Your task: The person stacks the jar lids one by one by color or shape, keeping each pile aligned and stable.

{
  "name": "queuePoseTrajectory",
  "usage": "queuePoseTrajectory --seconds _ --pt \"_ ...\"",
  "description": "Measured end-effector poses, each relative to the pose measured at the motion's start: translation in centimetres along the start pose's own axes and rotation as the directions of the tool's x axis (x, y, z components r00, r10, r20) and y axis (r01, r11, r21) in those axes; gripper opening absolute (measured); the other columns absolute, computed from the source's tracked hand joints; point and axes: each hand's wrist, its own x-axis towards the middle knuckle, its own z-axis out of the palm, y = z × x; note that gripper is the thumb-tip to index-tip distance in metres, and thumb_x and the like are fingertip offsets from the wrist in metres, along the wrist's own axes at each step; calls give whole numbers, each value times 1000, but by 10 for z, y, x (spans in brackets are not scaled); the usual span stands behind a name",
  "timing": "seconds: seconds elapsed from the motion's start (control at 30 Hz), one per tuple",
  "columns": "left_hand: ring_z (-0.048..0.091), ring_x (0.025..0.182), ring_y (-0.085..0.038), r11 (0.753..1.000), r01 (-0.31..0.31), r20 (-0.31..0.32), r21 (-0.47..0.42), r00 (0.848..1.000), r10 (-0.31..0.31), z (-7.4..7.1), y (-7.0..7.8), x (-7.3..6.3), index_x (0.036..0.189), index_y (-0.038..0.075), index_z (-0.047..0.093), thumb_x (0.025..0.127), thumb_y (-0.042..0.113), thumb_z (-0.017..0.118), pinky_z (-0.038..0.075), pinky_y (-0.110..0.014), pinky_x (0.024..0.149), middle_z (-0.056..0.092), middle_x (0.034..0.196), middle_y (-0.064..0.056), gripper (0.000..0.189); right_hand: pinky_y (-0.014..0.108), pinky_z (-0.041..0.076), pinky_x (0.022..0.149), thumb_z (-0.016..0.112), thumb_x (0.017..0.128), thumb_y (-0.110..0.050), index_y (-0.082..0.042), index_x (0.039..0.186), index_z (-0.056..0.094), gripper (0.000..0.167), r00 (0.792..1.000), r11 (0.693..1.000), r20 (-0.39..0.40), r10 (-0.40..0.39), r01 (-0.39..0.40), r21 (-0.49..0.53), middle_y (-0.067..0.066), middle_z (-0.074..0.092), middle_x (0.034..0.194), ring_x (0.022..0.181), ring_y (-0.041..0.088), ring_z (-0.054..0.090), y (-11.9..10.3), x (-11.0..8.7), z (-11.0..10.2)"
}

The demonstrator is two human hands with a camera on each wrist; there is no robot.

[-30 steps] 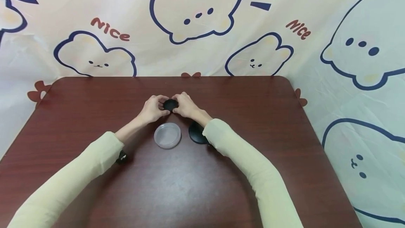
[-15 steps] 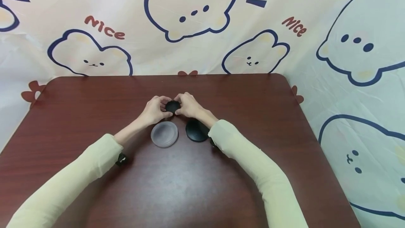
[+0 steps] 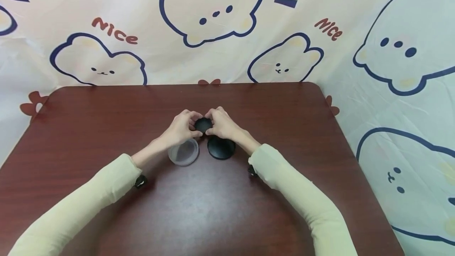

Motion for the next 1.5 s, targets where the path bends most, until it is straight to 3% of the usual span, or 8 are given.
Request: queuePoseTrajectory --seconds 0.2,0.47,0.63,0.83,1.2,1.5 --pt "55 92 -28 998 -52 28 32 998 51 4 13 -4 119 -8 59 77 0 79 51 -28 75 52 107 -21 47 25 50 78 80 78 -3 5 118 59 46 1000 1000 -24 15 -14 10 16 52 105 94 23 53 -1 -19 -2" --pt "54 96 -30 997 -62 36 38 998 60 12 28 -10 116 -8 61 75 -1 80 50 -29 77 53 108 -20 46 26 51 78 80 77 -1 7 117 59 46 999 999 -38 0 2 41 17 53 104 92 24 54 1 -38 -4" --pt "52 96 -29 997 -42 21 58 999 41 24 38 -13 116 -6 61 75 0 81 48 -36 81 54 108 -18 46 27 51 79 80 76 0 6 117 58 46 998 999 -56 4 -1 51 17 50 107 93 24 54 5 -53 -4" --pt "51 103 -32 997 37 43 65 998 -39 38 49 -21 118 -4 60 76 2 81 46 -42 87 52 112 -18 48 26 51 77 81 74 1 7 114 59 46 998 999 -53 -17 20 49 17 52 104 92 25 55 10 -67 -2" --pt "44 111 -36 996 70 33 57 997 -72 53 54 -31 121 -5 56 80 2 78 43 -45 92 46 120 -21 47 29 51 75 81 73 2 6 114 60 47 997 998 -65 -46 48 31 14 54 98 91 23 52 17 -76 5" --pt "44 108 -37 996 68 6 56 998 -68 59 51 -29 118 -7 58 77 -2 79 43 -46 92 44 116 -21 47 29 52 75 81 72 5 6 117 57 50 997 997 -67 -23 28 66 15 51 103 91 23 52 21 -75 12"
